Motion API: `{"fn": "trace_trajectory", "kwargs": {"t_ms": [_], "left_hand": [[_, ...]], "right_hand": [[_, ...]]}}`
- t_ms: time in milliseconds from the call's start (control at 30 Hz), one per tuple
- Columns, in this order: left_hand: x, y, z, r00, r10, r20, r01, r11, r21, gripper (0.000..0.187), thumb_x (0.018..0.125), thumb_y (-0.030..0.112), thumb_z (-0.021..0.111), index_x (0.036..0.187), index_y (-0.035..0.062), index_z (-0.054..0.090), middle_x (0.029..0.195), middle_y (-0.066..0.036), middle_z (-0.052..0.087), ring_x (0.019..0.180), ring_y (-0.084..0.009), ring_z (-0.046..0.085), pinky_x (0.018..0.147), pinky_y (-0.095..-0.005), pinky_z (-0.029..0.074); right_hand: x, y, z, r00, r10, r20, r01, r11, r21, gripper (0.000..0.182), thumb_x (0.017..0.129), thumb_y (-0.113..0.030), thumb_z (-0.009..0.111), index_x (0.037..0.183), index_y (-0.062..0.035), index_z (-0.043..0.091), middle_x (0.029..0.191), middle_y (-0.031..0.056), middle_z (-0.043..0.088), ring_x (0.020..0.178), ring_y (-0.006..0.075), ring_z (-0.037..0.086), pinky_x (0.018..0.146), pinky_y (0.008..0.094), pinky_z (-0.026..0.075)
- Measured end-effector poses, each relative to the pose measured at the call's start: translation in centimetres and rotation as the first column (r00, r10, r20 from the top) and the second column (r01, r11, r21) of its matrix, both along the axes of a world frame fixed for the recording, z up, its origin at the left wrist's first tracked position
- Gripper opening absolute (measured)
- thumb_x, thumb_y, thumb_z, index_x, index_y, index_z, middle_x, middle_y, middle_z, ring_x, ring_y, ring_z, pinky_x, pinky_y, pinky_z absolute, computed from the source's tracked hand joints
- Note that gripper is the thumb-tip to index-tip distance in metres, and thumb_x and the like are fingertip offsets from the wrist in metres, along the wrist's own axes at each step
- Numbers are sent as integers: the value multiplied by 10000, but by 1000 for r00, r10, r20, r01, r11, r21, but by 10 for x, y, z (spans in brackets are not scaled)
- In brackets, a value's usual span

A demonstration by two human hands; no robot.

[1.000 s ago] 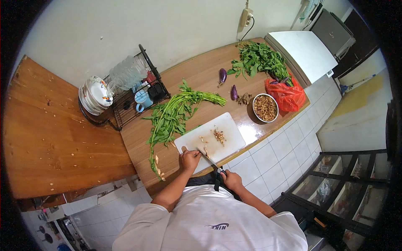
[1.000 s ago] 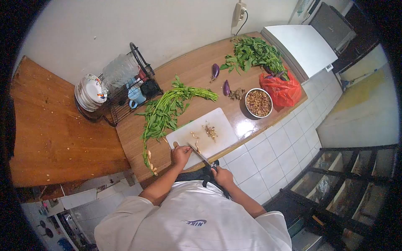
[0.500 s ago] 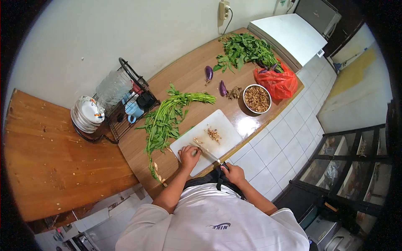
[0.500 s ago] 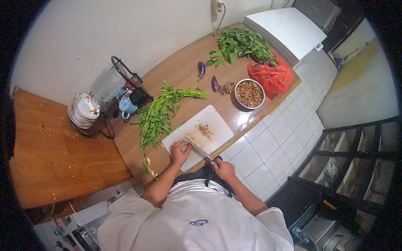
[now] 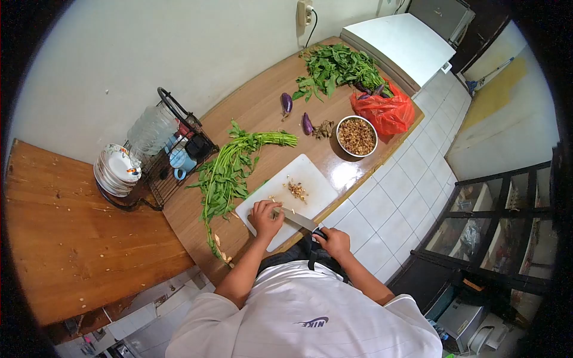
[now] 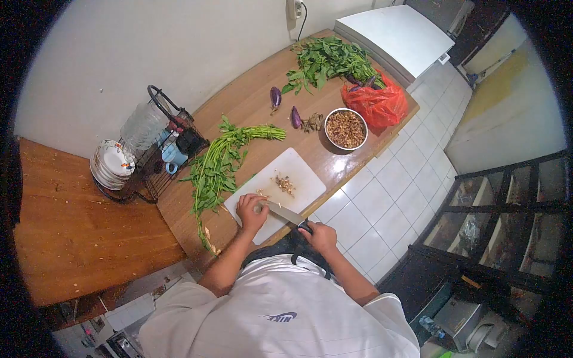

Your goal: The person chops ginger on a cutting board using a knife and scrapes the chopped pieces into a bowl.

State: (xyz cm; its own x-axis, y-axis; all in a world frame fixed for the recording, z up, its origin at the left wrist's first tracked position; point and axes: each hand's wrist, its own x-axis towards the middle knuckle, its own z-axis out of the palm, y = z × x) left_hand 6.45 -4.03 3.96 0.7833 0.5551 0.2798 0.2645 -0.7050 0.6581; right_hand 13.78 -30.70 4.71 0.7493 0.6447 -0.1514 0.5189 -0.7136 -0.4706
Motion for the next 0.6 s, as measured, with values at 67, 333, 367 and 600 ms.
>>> {"fn": "trace_trajectory", "kwargs": {"t_ms": [67,333,367,600], "left_hand": [[9,1,15,998,-48,-32,48,999,-7,240,722,241,833,955,214,782,1053,-4,669,1090,-254,589,952,-440,415],[28,25,-9,874,-261,-409,246,965,-91,169,754,368,852,841,224,833,1145,35,675,1179,-238,540,998,-453,366],[30,28,-11,873,-264,-410,249,964,-91,169,754,368,852,841,224,833,1145,35,675,1179,-238,540,998,-453,366],[30,51,-13,916,-149,-371,109,986,-127,191,801,346,840,957,234,841,1090,7,678,1145,-239,570,974,-432,422]], "right_hand": [[0,-1,-2,1000,6,5,-6,1000,29,441,913,-580,673,951,-149,755,796,108,708,701,326,704,607,461,551],[-4,-3,-1,999,27,20,-28,996,86,419,878,-564,721,986,-162,776,784,100,707,697,317,704,609,449,555],[-4,-6,-1,1000,21,10,-22,997,76,421,875,-565,725,989,-163,779,789,100,709,706,316,707,615,449,556],[-8,-27,-6,996,-58,-67,59,998,20,395,871,-519,753,976,-141,797,836,103,742,758,327,718,652,443,559]]}}
